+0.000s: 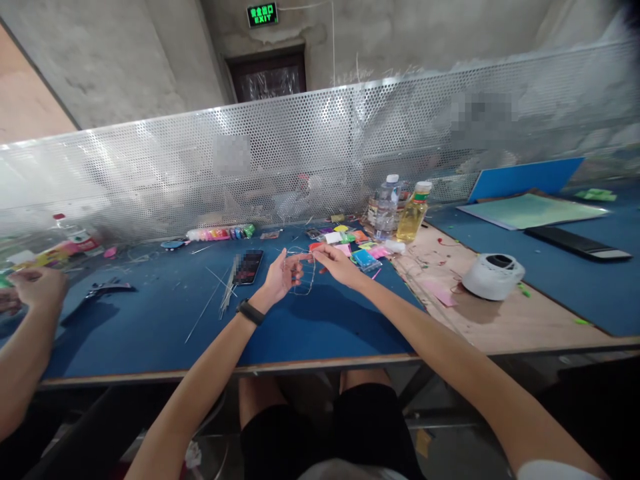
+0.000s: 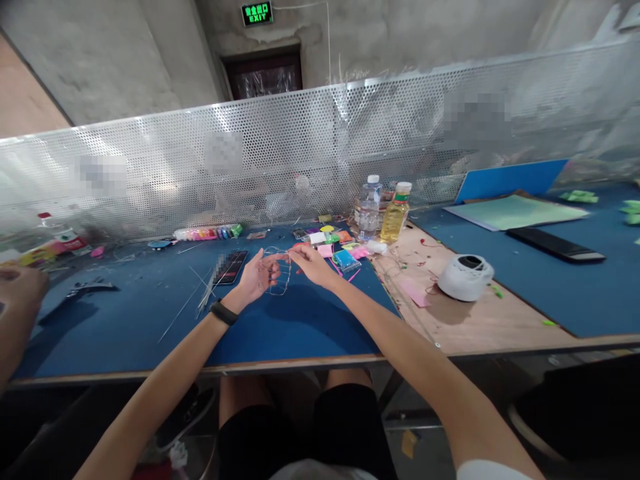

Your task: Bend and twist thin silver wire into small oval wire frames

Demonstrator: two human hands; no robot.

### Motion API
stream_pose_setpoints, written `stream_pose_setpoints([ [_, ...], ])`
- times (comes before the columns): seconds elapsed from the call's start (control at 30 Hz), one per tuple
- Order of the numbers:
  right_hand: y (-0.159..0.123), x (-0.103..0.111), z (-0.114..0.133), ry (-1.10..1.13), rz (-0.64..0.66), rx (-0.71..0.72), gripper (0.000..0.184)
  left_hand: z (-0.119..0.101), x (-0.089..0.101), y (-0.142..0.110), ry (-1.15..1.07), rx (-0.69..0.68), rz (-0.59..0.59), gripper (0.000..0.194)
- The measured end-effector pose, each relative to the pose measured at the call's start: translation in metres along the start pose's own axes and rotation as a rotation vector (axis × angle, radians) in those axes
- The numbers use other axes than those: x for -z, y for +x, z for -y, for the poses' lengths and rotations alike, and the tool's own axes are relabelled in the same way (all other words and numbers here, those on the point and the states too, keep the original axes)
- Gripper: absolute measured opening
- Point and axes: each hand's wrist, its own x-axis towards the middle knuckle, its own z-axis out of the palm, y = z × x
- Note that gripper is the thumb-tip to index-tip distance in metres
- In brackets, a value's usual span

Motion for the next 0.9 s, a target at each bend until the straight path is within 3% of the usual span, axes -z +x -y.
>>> stream_pose_setpoints([
  [0.23,0.005,0.001,-0.011,-0.052,-0.03,0.028,0.033,-0.002,-0.008,-0.004,-0.016,-0.02,0.026,0.055],
  [0.43,0.003,0.007,-0.006,-0.259,-0.066,0.164,0.032,-0.001,-0.007,-0.003,0.023,-0.066,0.017,0.053],
  [0.6,0.002,0.01,-0.007,-0.46,-0.069,0.304,0.025,-0.001,-0.003,0.0,0.12,-0.2,-0.045,0.053],
  [0.77,0.0,0.008,-0.004,-0.503,-0.114,0.308,0.028,-0.002,-0.005,-0.003,0.284,-0.321,-0.12,0.047],
  [0.9,-0.003,0.003,0.002,-0.536,-0.159,0.4,0.024,-0.001,-0.008,-0.008,0.49,-0.484,-0.129,0.038],
])
